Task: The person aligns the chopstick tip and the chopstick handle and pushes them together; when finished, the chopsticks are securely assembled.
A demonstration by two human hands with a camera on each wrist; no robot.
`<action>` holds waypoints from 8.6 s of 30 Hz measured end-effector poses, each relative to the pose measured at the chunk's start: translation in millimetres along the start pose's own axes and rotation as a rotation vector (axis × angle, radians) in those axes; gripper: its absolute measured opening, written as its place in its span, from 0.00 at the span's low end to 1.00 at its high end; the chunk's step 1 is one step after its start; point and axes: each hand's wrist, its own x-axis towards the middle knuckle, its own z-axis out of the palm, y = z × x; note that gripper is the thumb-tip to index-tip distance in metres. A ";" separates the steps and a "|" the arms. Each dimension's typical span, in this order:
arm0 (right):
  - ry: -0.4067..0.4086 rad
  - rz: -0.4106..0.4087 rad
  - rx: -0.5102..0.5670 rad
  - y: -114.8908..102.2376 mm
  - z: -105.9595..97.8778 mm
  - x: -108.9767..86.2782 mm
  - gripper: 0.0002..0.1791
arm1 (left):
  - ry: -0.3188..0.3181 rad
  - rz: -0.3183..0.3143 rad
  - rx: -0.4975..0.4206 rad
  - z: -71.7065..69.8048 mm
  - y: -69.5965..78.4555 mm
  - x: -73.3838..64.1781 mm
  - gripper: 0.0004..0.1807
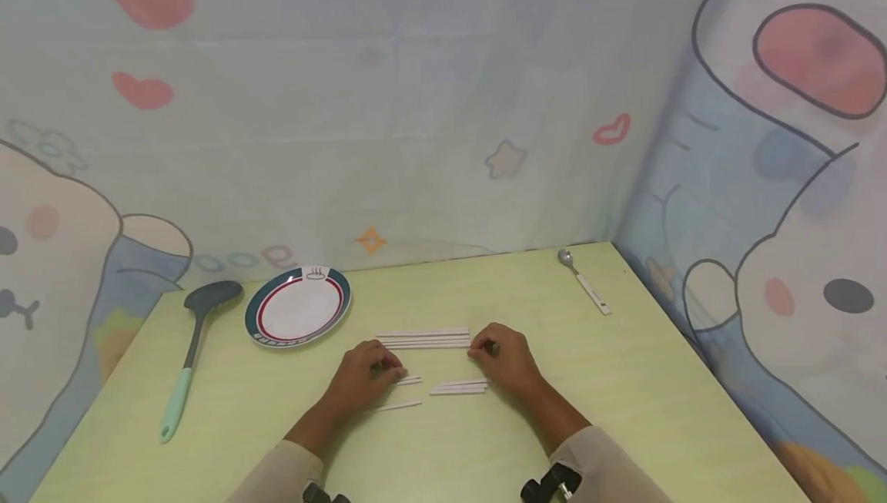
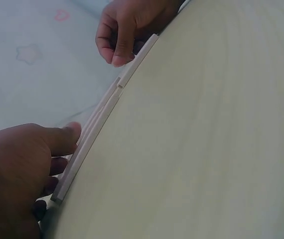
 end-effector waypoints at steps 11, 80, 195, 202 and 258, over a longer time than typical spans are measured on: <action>-0.278 0.038 0.137 -1.8 -1.3 -2.9 0.06 | -0.040 -0.021 0.024 -2.7 4.2 0.6 0.07; -0.234 -0.107 0.010 -13.4 3.3 9.5 0.04 | 0.045 0.079 -0.031 -0.8 -0.5 3.4 0.05; -0.051 -0.184 -0.167 4.9 6.6 10.2 0.06 | 0.184 -0.058 0.100 0.9 -12.9 15.9 0.06; -0.018 -0.085 -0.206 2.4 8.7 9.9 0.05 | 0.190 -0.118 0.081 1.8 -12.7 16.2 0.08; -0.262 -0.272 -0.095 -7.2 10.4 -2.5 0.07 | 0.022 0.136 0.037 -5.3 -5.5 -6.3 0.08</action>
